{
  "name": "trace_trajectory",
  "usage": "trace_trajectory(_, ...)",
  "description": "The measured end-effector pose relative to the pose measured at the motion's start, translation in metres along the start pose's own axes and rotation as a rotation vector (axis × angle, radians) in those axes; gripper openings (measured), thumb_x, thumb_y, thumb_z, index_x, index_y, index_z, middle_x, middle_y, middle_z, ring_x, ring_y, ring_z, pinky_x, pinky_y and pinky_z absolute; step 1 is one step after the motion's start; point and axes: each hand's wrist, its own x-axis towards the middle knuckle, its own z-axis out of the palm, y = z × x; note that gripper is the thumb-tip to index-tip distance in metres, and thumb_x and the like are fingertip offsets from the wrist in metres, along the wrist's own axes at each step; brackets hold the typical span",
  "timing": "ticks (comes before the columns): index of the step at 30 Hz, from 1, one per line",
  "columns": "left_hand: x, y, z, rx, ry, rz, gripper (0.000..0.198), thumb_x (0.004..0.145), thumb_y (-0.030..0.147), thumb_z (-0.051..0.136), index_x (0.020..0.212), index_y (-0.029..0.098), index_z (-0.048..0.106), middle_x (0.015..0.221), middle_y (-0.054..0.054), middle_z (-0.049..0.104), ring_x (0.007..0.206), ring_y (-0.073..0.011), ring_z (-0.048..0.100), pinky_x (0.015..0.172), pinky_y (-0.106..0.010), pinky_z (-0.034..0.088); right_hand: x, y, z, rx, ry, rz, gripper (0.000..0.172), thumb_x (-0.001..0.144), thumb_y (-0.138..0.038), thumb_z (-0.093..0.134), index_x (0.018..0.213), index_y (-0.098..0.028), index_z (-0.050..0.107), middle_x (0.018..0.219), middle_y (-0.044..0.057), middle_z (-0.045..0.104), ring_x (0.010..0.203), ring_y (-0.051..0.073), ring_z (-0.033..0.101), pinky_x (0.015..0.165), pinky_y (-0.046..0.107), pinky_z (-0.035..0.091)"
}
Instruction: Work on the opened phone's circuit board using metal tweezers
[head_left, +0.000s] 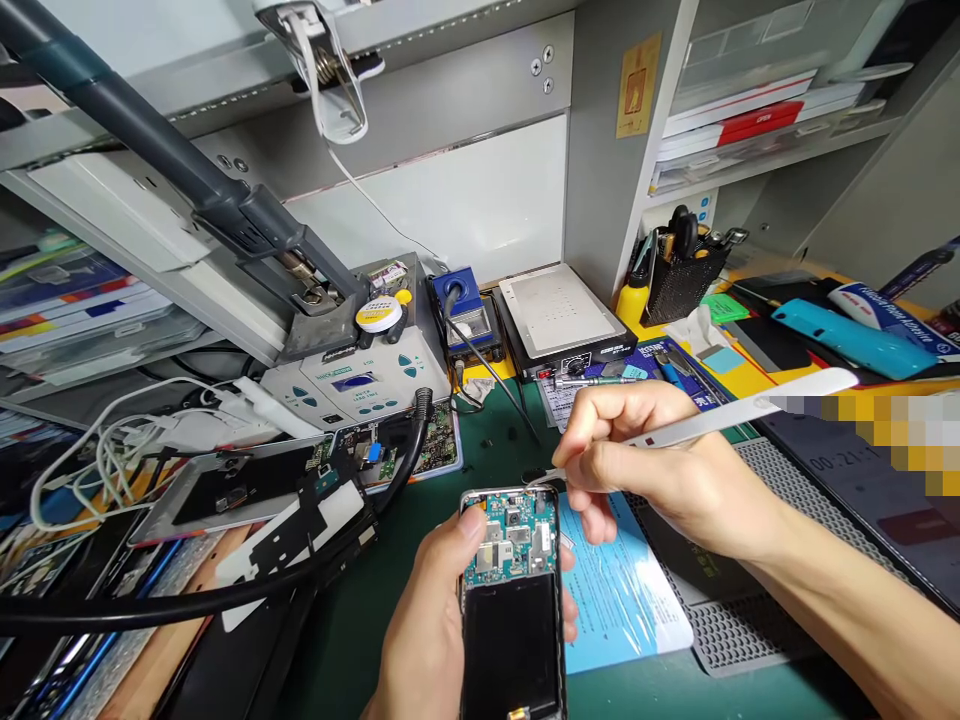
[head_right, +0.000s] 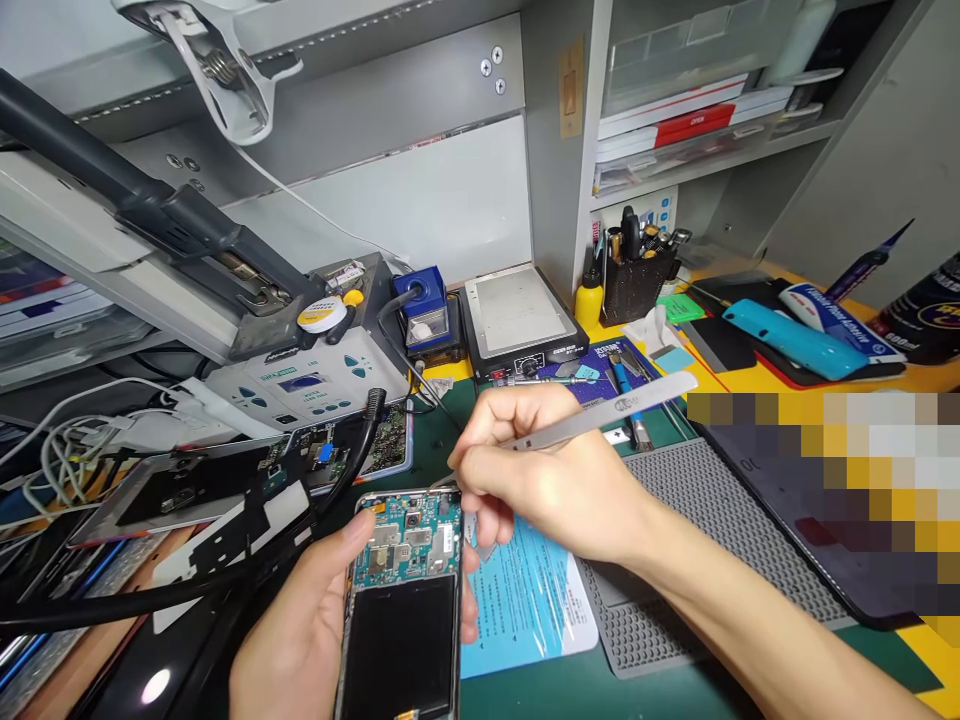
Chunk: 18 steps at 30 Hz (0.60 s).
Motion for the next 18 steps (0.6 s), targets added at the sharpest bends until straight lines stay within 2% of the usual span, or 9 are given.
trace_trajectory(8,0.002,-0.001,0.002,-0.022,0.008,0.047,0.049,0.096,0.043,0.051,0.077,0.01,0.082,0.078,-0.015,0.078,0.058,-0.0227,0.068,0.059,-0.033,0.054,0.005,0.0,0.0,0.014,-0.002,0.005,0.008,0.071,-0.012,0.066,0.064,-0.017,0.063,0.051,0.001,0.067,0.04,0.014,0.063,0.041,0.018,0.05)
trace_trajectory(12,0.002,0.004,-0.001,0.027,-0.029,-0.021,0.063,0.097,0.054,0.046,0.077,0.006,0.082,0.065,-0.016,0.074,0.061,-0.0233,0.068,0.062,-0.031,0.053,0.004,0.002,-0.002,0.047,0.025,-0.034,0.006,0.074,-0.013,0.068,0.069,-0.017,0.067,0.058,0.001,0.069,0.043,0.014,0.064,0.043,0.02,0.053)
trace_trajectory(15,0.004,0.01,-0.005,-0.019,-0.109,-0.032,0.073,0.098,0.061,0.039,0.08,0.004,0.082,0.067,-0.017,0.073,0.061,-0.0239,0.069,0.063,-0.031,0.053,0.001,0.002,-0.006,0.067,0.022,-0.093,0.005,0.08,-0.013,0.069,0.078,-0.017,0.07,0.062,0.0,0.07,0.045,0.014,0.065,0.046,0.022,0.054)
trace_trajectory(18,0.007,0.015,-0.009,-0.071,-0.148,-0.008,0.078,0.099,0.062,0.033,0.086,0.002,0.081,0.072,-0.019,0.075,0.062,-0.0272,0.072,0.063,-0.034,0.055,-0.004,0.002,-0.007,0.057,-0.034,-0.102,0.004,0.091,-0.016,0.071,0.091,-0.018,0.074,0.068,0.002,0.072,0.05,0.015,0.068,0.051,0.022,0.056)
